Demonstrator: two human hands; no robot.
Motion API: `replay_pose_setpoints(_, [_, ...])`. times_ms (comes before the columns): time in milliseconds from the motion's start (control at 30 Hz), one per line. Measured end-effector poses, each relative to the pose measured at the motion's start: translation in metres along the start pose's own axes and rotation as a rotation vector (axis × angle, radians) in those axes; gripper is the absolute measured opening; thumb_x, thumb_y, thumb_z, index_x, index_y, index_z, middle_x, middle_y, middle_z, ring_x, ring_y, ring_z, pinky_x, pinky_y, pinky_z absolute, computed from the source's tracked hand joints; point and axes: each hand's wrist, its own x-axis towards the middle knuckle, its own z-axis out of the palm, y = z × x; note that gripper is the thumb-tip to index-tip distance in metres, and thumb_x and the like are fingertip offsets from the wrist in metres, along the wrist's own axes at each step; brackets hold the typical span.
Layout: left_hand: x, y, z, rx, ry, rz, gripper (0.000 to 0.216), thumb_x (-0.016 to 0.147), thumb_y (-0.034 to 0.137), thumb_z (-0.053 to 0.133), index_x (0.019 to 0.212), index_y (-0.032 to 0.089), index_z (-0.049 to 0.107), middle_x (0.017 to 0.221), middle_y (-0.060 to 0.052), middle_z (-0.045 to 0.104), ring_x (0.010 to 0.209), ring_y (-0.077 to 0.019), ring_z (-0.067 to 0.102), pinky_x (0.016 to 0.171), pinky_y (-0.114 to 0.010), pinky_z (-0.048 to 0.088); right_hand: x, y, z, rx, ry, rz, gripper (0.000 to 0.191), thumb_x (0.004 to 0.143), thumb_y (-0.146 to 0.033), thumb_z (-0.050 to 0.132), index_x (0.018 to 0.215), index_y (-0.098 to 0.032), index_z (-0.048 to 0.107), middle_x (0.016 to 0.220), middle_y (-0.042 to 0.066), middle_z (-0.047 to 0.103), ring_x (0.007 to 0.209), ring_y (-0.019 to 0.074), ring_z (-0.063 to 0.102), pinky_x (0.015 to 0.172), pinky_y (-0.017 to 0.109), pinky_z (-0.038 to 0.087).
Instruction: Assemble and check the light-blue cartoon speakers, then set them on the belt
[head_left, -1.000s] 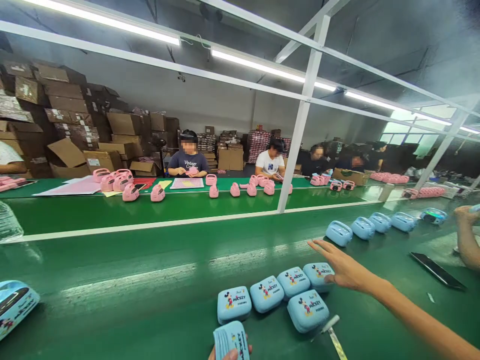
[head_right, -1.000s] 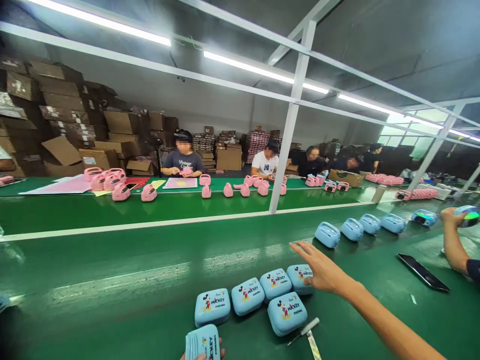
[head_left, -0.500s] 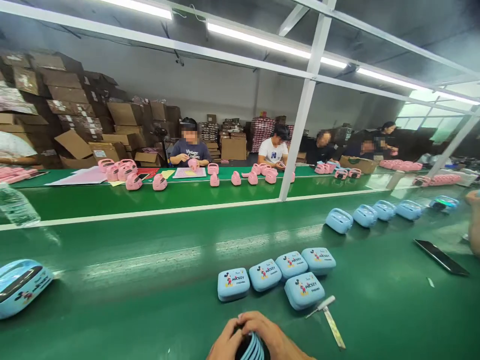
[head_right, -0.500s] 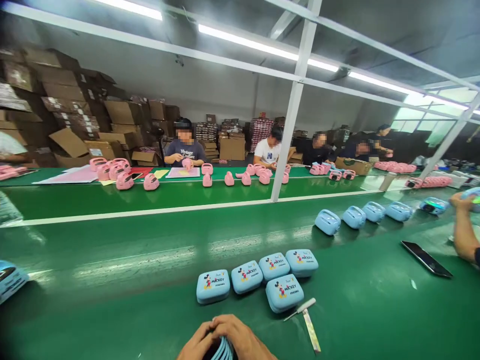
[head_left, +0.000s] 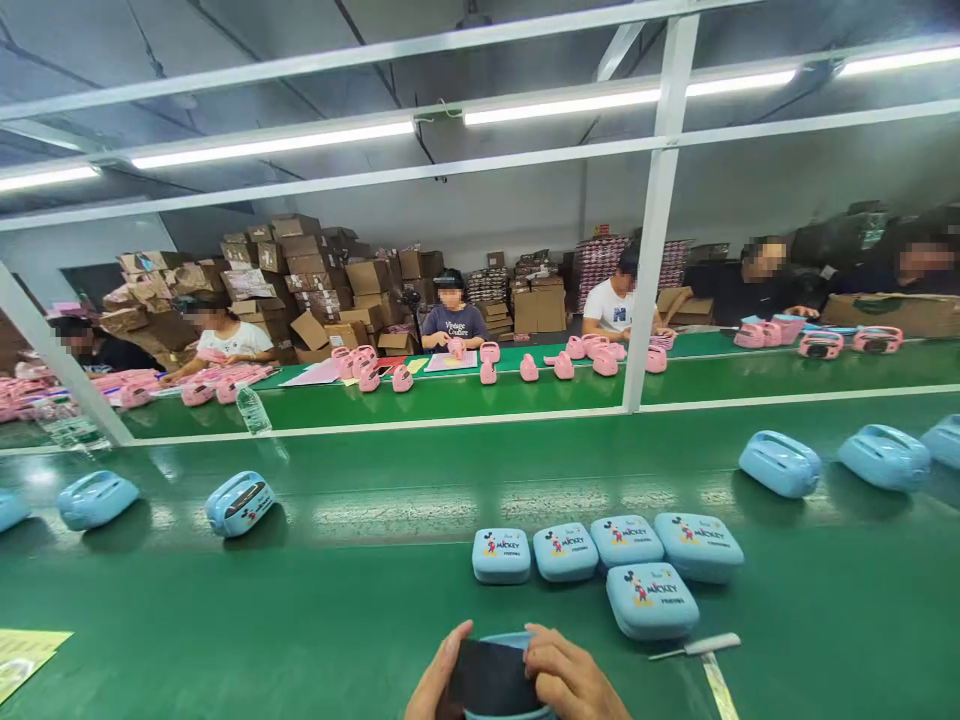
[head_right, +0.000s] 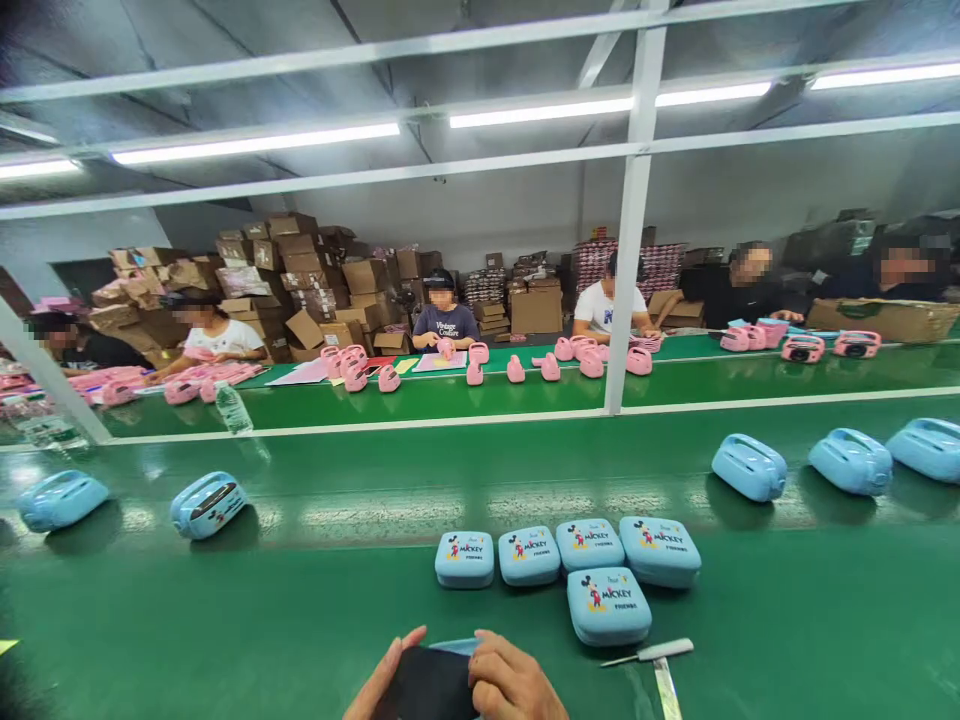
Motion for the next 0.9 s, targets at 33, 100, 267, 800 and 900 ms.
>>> replay_pose_setpoints(33, [-0.001, 0.003, 0.01, -0.083, -0.069, -0.064, 0.067, 0.061, 0.067, 0.079, 0.113, 0.026, 0.07, 0.098, -0.008, 0.079, 0.109, -0.0365, 0.069, 0.099, -0.049, 0.049, 0.004, -0.002, -0.004, -0.014, 0.012, -0.01, 0.021, 0.098, -0.009, 0.035, 0.094, -0.023, 0.051, 0.083, 0.002, 0.064, 0.082, 0.0135, 0.063, 0.103, 0.04, 0.058])
replay_pose_setpoints(100, [-0.003, 0.011, 0.025, -0.162, -0.149, -0.159, 0.06, 0.063, 0.051, 0.082, 0.115, 0.025, 0.066, 0.102, -0.009, 0.079, 0.103, -0.0366, 0.072, 0.093, -0.051, 0.052, 0.008, -0.003, -0.006, -0.008, 0.028, 0.031, 0.025, 0.086, -0.002, 0.044, 0.098, -0.023, 0.051, 0.092, 0.005, 0.066, 0.092, 0.0161, 0.066, 0.105, 0.042, 0.056])
replay_pose_setpoints(267, [-0.002, 0.034, 0.044, -0.062, -0.063, -0.062, 0.063, 0.068, 0.014, 0.072, 0.125, 0.028, 0.05, 0.103, -0.005, 0.078, 0.093, -0.0267, 0.073, 0.089, -0.048, 0.057, -0.003, 0.006, 0.003, 0.214, 0.117, 0.501, 0.073, 0.06, 0.003, 0.044, 0.129, -0.022, 0.049, 0.15, 0.014, 0.045, 0.144, 0.0248, 0.044, 0.119, 0.05, 0.042])
replay_pose_setpoints(800, [0.03, 0.007, 0.044, 0.135, -0.291, 0.048, 0.068, 0.063, 0.048, 0.086, 0.118, 0.03, 0.05, 0.104, -0.002, 0.07, 0.077, -0.0234, 0.071, 0.061, -0.036, 0.059, -0.017, 0.002, 0.006, 0.224, 0.113, 1.105, 0.046, 0.09, -0.039, 0.058, 0.135, -0.027, 0.061, 0.139, 0.008, 0.065, 0.128, 0.0291, 0.061, 0.113, 0.046, 0.047])
replay_pose_setpoints(900, [0.037, 0.0, 0.035, 0.154, -0.334, 0.103, 0.07, 0.061, 0.044, 0.087, 0.118, 0.029, 0.049, 0.102, -0.001, 0.071, 0.071, -0.0208, 0.068, 0.057, -0.035, 0.058, -0.023, 0.001, 0.005, 0.249, 0.124, 1.069, 0.054, 0.084, -0.043, 0.066, 0.135, -0.026, 0.061, 0.14, 0.01, 0.064, 0.13, 0.0315, 0.059, 0.114, 0.048, 0.046])
